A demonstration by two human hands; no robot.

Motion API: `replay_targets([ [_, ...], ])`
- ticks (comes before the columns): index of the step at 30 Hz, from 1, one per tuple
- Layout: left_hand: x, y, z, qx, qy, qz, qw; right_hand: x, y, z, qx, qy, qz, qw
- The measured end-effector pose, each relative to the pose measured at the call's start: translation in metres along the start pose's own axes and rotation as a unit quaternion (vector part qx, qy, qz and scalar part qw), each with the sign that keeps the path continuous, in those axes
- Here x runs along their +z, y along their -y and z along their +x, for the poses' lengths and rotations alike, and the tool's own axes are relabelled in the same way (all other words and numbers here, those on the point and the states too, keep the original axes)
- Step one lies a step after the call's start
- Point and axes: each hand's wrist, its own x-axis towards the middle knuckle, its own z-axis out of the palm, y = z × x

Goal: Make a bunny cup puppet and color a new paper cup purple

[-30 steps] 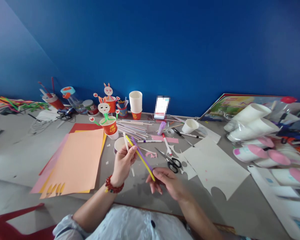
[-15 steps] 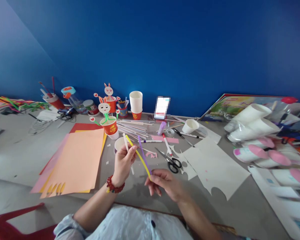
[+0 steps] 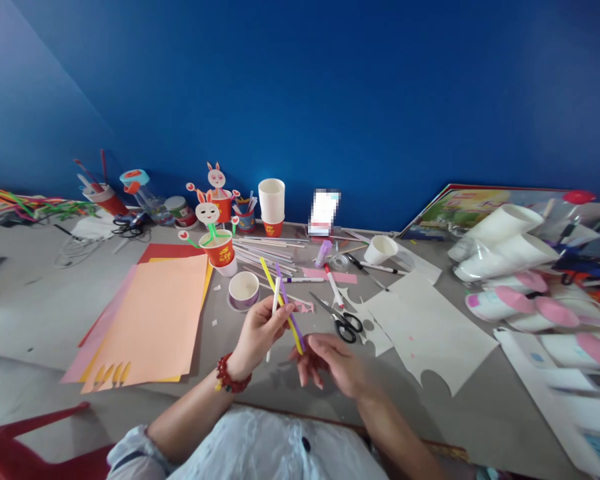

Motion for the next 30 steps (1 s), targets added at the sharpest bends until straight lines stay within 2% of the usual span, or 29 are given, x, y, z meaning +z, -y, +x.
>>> replay_targets([
  [3,-0.001,0.001,0.002,0.011,-0.002,0.005,1.000,0.000,0.000,-0.002,0.001,0.002,0.022,1.000],
  [11,-0.002,0.001,0.003,0.039,0.005,0.035,0.999,0.003,0.000,0.000,0.009,-0.023,-0.016,1.000],
  [26,-0.004,0.002,0.003,0.053,-0.011,0.044,0.998,0.010,0.002,0.006,0.026,-0.045,0.002,0.999],
  [30,-0.003,-0.001,0.002,0.037,0.006,0.033,0.999,0.010,0.002,0.007,0.028,-0.055,-0.003,0.998],
])
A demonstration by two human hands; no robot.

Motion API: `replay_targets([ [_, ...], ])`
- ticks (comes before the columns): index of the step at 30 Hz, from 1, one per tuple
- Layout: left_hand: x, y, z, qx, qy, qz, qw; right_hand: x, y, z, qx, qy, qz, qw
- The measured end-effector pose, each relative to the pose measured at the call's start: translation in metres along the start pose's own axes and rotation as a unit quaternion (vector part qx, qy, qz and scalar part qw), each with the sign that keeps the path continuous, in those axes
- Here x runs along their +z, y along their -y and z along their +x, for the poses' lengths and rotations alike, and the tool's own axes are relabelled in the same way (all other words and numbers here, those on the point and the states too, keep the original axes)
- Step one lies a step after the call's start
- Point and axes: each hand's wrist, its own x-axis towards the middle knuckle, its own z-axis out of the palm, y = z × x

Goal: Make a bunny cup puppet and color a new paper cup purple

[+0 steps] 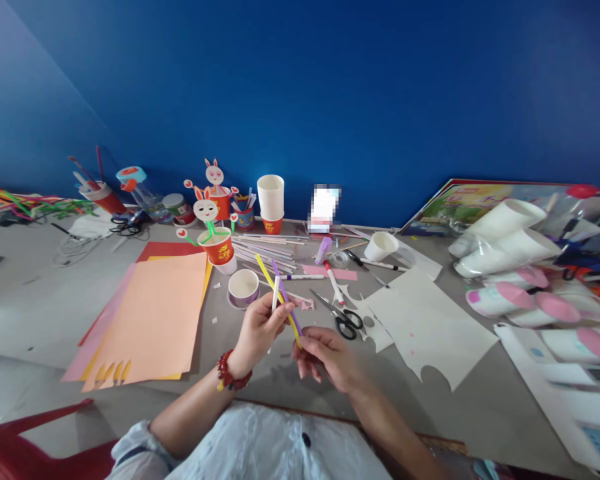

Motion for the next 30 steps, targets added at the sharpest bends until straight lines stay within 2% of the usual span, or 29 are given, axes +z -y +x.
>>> replay_targets([
  [5,-0.003,-0.001,-0.004,-0.059,0.109,-0.004,0.992,-0.001,0.000,0.001,-0.021,-0.028,-0.006,0.999],
  [8,-0.008,0.002,-0.004,-0.078,0.154,0.005,0.985,-0.002,0.000,0.001,-0.026,-0.043,-0.027,0.998],
  [13,-0.012,0.007,-0.001,-0.077,0.165,0.030,0.983,-0.003,-0.001,0.002,-0.040,-0.064,-0.080,0.994],
  [21,-0.003,0.010,0.000,-0.072,0.144,0.030,0.986,-0.005,0.003,-0.001,-0.041,-0.072,-0.077,0.994],
  [24,-0.002,0.010,0.001,-0.076,0.149,0.011,0.986,-0.005,0.002,-0.002,-0.032,-0.065,-0.018,0.997],
  [28,-0.006,0.006,0.002,-0.109,0.212,-0.072,0.969,-0.004,0.000,-0.002,-0.003,-0.032,0.144,0.989],
  [30,-0.007,0.004,0.002,-0.117,0.233,-0.076,0.962,-0.005,0.001,-0.001,0.013,-0.003,0.181,0.983],
])
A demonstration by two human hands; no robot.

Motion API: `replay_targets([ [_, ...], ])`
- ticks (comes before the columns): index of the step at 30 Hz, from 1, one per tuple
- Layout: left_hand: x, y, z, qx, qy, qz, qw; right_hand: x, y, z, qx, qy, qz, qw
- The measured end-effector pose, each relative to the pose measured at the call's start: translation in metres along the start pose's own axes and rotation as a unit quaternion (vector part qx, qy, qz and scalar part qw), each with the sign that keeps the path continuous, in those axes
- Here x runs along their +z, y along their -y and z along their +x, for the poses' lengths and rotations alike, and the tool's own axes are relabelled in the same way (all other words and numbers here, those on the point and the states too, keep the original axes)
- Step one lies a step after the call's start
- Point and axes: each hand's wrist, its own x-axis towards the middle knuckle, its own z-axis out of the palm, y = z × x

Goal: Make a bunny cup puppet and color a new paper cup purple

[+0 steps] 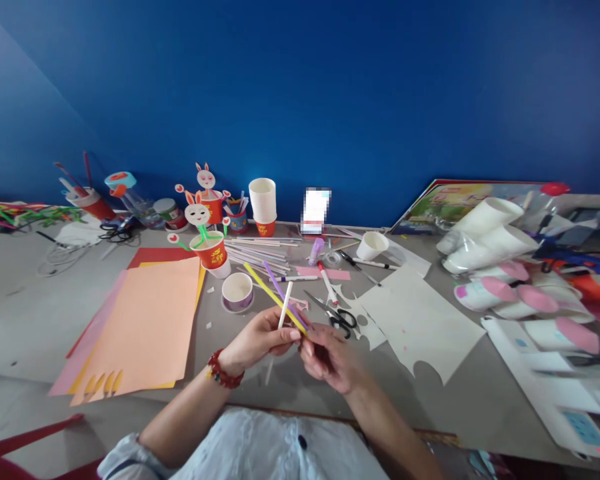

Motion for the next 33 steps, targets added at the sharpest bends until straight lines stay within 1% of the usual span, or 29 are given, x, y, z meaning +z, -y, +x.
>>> replay_targets([
  [3,0.001,-0.001,-0.001,-0.004,-0.009,0.023,1.000,0.001,0.004,0.000,0.029,0.032,0.024,0.999],
  [6,0.003,-0.001,-0.001,0.015,-0.033,0.050,0.998,0.003,0.007,-0.001,0.041,0.040,0.018,0.998],
  [9,0.004,0.000,-0.001,0.037,-0.058,0.082,0.994,0.005,0.008,-0.003,0.032,0.031,0.006,0.999],
  [13,0.003,0.002,0.000,0.017,-0.067,0.073,0.995,0.004,0.006,-0.002,0.019,0.029,-0.013,0.999],
  [15,0.002,0.002,0.000,0.009,-0.075,0.059,0.995,0.002,0.005,-0.002,0.001,0.027,-0.054,0.998],
  [17,0.003,0.002,0.001,0.006,-0.083,0.053,0.995,0.001,0.006,-0.003,-0.035,0.006,-0.139,0.990],
  [19,0.004,0.002,0.001,0.009,-0.087,0.052,0.995,0.002,0.008,-0.004,-0.075,-0.021,-0.235,0.969],
  [21,0.005,0.001,0.001,0.011,-0.090,0.048,0.995,0.003,0.009,-0.006,-0.104,-0.034,-0.298,0.948],
  [23,0.006,0.001,0.001,0.012,-0.096,0.039,0.995,0.005,0.010,-0.008,-0.114,-0.033,-0.318,0.941],
  [27,0.008,-0.001,0.001,0.008,-0.100,0.010,0.995,0.009,0.008,-0.007,-0.120,-0.029,-0.314,0.941],
  [30,0.009,-0.005,0.001,0.002,-0.106,-0.038,0.994,0.007,0.008,-0.006,-0.140,-0.031,-0.301,0.943],
  [32,0.010,-0.009,0.002,0.005,-0.112,-0.073,0.991,0.000,0.011,-0.006,-0.165,-0.069,-0.307,0.935],
  [33,0.011,-0.011,0.002,0.010,-0.113,-0.089,0.990,-0.005,0.013,-0.007,-0.180,-0.101,-0.331,0.921],
])
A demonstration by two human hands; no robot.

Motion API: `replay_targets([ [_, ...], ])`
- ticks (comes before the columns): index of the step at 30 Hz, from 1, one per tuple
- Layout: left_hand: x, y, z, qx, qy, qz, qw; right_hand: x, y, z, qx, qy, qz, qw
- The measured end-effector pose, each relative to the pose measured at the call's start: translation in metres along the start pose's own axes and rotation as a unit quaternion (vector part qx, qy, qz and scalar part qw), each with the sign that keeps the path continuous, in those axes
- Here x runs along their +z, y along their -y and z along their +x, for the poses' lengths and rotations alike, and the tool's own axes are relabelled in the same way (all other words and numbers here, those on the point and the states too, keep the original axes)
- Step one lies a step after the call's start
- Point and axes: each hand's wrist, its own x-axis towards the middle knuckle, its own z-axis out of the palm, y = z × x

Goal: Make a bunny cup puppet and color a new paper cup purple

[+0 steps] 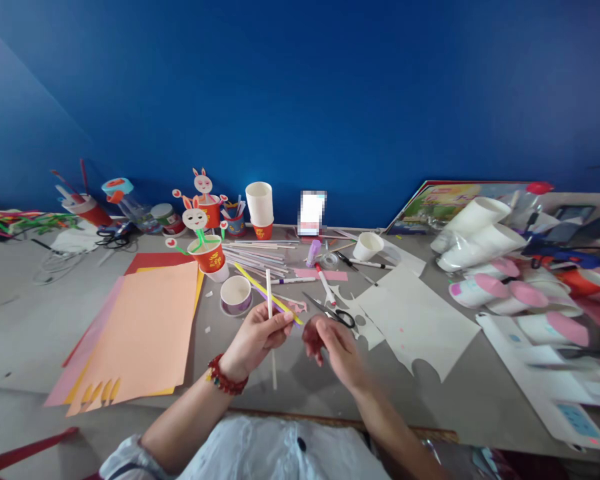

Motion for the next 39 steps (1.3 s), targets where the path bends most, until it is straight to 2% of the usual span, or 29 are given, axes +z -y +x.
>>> replay_targets([
  [2,0.002,-0.003,0.000,0.008,0.003,-0.027,1.000,-0.015,-0.006,0.000,-0.019,-0.067,-0.129,0.989],
  [3,0.004,-0.004,0.000,0.009,0.007,-0.037,0.999,-0.023,-0.010,0.000,-0.029,-0.087,-0.221,0.971],
  [6,0.007,-0.004,0.002,0.007,0.015,-0.055,0.998,-0.045,-0.026,-0.005,-0.068,-0.154,-0.439,0.882],
  [7,0.008,-0.003,0.002,0.006,0.016,-0.057,0.998,-0.050,-0.032,-0.007,-0.073,-0.152,-0.485,0.858],
  [10,0.008,0.002,0.005,0.002,0.014,-0.052,0.999,-0.058,-0.042,-0.012,-0.056,-0.133,-0.562,0.815],
  [17,0.006,0.003,0.010,0.014,-0.008,-0.041,0.999,-0.063,-0.033,-0.005,0.030,-0.108,-0.633,0.766],
  [19,0.006,0.001,0.011,0.017,-0.011,-0.048,0.999,-0.065,-0.030,-0.002,0.035,-0.106,-0.635,0.764],
  [21,0.007,-0.001,0.011,0.016,-0.014,-0.058,0.998,-0.070,-0.030,-0.002,0.030,-0.105,-0.613,0.783],
  [24,0.008,-0.005,0.011,0.008,-0.007,-0.081,0.997,-0.080,-0.032,-0.006,0.015,-0.102,-0.518,0.849],
  [27,0.011,-0.009,0.013,-0.003,0.017,-0.121,0.993,-0.087,-0.034,-0.012,0.002,-0.094,-0.352,0.931],
  [30,0.016,-0.012,0.016,-0.020,0.044,-0.180,0.982,-0.083,-0.033,-0.017,-0.030,-0.099,-0.182,0.978],
  [32,0.020,-0.013,0.019,-0.031,0.064,-0.218,0.973,-0.075,-0.029,-0.019,-0.087,-0.112,-0.139,0.980],
  [34,0.024,-0.013,0.022,-0.044,0.084,-0.252,0.963,-0.064,-0.021,-0.019,-0.147,-0.141,-0.180,0.962],
  [39,0.034,-0.012,0.026,-0.075,0.087,-0.313,0.943,-0.040,0.009,-0.015,-0.242,-0.193,-0.388,0.868],
])
